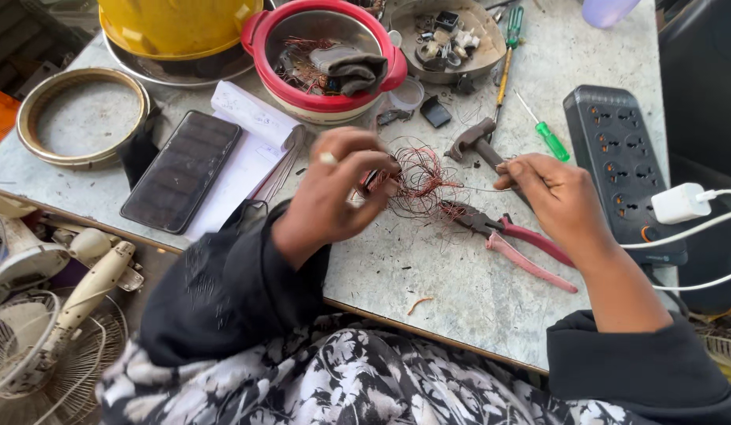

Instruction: The person removes copper wire from an electrical motor core using a hammer, pliers, and wire cutters. They strike the core with the hammer to loosen parts, pull the wires out by hand, and snip them using the wire cutters.

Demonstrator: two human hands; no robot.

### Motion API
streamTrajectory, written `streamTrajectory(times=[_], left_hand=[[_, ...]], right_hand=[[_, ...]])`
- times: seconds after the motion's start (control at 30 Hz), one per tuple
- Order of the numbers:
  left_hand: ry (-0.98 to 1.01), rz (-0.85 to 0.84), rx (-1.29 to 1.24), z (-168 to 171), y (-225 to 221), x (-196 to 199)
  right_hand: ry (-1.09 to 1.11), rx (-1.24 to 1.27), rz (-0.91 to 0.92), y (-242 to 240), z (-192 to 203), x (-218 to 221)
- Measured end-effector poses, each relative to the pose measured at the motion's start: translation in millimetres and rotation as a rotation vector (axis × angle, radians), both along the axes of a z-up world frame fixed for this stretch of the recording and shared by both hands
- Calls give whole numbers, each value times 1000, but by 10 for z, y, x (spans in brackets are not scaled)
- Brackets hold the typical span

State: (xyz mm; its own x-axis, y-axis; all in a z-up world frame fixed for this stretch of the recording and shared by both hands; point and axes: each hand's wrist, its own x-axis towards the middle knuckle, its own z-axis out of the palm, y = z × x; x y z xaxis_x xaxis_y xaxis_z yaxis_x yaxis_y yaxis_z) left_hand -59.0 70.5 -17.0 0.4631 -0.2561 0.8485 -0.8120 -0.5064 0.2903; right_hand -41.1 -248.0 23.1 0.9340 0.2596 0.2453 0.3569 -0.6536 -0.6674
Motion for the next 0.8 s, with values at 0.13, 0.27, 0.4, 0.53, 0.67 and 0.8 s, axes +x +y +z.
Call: streamTrajectory(times=[0.13,0.27,0.4,0.53,0.67,0.8], left_hand=[[314,288,-173,-172,120,-50],[547,251,-37,-320,147,101],[525,161,11,-452,53,198],[968,22,-123,-538,42,255],[1068,-170,-291,-647,-9,233],[1080,-290,-345,-727,29,246]], right_hand=[[-498,-309,27,74,-63,34],[-798,-487,-4,179,-27,194],[-359,-187,-56,197,26,411],[-548,-269,-16,140,25,296],[-562,-360,229,337,-179,2],[-641,-447,330,484,-303,-86]])
